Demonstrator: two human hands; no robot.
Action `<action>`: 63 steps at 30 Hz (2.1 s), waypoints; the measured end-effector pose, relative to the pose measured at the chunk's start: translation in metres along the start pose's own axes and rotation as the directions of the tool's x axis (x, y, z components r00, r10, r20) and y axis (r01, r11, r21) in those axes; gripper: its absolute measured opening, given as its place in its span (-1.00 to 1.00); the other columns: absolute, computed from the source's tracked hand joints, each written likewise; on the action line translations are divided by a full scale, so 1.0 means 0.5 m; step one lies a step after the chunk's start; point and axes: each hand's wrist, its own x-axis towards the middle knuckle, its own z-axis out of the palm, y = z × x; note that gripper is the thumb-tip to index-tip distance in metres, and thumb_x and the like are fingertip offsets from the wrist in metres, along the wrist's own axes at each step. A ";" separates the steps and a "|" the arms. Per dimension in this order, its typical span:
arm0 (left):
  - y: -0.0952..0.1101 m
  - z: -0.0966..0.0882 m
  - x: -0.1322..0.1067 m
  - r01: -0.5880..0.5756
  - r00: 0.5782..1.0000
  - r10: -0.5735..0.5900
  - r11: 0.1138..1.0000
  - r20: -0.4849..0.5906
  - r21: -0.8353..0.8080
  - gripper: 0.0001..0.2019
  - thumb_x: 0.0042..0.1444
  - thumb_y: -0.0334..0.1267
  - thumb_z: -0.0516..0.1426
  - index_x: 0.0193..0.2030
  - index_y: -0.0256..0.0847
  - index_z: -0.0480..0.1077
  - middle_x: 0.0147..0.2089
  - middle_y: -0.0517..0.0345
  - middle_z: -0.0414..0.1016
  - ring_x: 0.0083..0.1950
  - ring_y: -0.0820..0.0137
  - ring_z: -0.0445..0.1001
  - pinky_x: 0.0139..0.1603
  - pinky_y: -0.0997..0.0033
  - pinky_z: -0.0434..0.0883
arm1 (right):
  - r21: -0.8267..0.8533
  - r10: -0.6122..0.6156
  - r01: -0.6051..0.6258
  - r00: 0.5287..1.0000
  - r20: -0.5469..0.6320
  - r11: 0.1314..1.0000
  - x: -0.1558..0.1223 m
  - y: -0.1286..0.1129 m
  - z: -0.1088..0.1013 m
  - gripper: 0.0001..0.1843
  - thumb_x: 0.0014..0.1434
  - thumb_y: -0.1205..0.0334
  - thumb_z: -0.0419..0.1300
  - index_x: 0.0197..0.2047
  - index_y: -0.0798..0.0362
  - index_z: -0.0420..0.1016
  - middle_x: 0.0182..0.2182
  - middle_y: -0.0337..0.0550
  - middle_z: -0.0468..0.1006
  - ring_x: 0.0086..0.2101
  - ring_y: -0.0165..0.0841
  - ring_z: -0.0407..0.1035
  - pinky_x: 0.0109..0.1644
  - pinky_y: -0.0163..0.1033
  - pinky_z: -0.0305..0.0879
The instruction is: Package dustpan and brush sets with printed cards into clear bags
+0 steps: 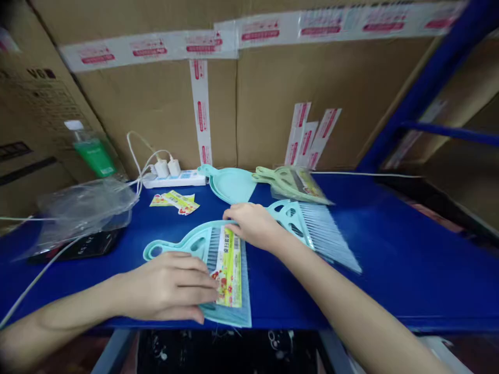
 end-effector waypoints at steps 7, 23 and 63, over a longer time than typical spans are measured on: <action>0.001 0.001 0.003 -0.045 0.999 0.045 0.999 0.014 0.015 -0.71 0.27 -0.11 0.03 -0.05 -0.25 0.41 -0.04 0.19 0.54 -0.12 0.38 0.44 -0.19 0.38 0.37 | 0.004 -0.010 0.010 1.000 -0.014 1.000 0.001 -0.002 0.006 -0.81 0.23 0.28 0.09 -0.13 0.02 0.50 -0.13 -0.11 0.57 -0.10 -0.18 0.44 -0.14 -0.15 0.31; -0.001 0.003 -0.003 -0.047 0.998 0.046 0.999 0.041 0.028 -0.78 0.24 -0.14 0.08 -0.09 -0.18 0.43 -0.02 0.22 0.52 -0.11 0.39 0.43 -0.17 0.38 0.38 | -0.020 -0.041 0.040 0.998 -0.047 0.999 -0.003 0.000 0.009 -0.80 0.21 0.26 0.10 -0.14 0.01 0.52 -0.18 -0.14 0.60 -0.18 -0.22 0.47 -0.18 -0.17 0.33; 0.013 -0.004 0.006 -0.016 0.992 0.006 0.997 0.123 0.080 -0.76 0.23 -0.13 0.07 -0.02 -0.14 0.39 -0.06 0.11 0.45 -0.29 0.39 0.33 -0.31 0.36 0.30 | -0.020 -0.010 0.010 1.000 0.024 1.000 -0.001 -0.008 0.001 -0.78 0.25 0.28 0.07 -0.10 0.06 0.50 -0.14 -0.10 0.56 -0.13 -0.20 0.44 -0.14 -0.19 0.28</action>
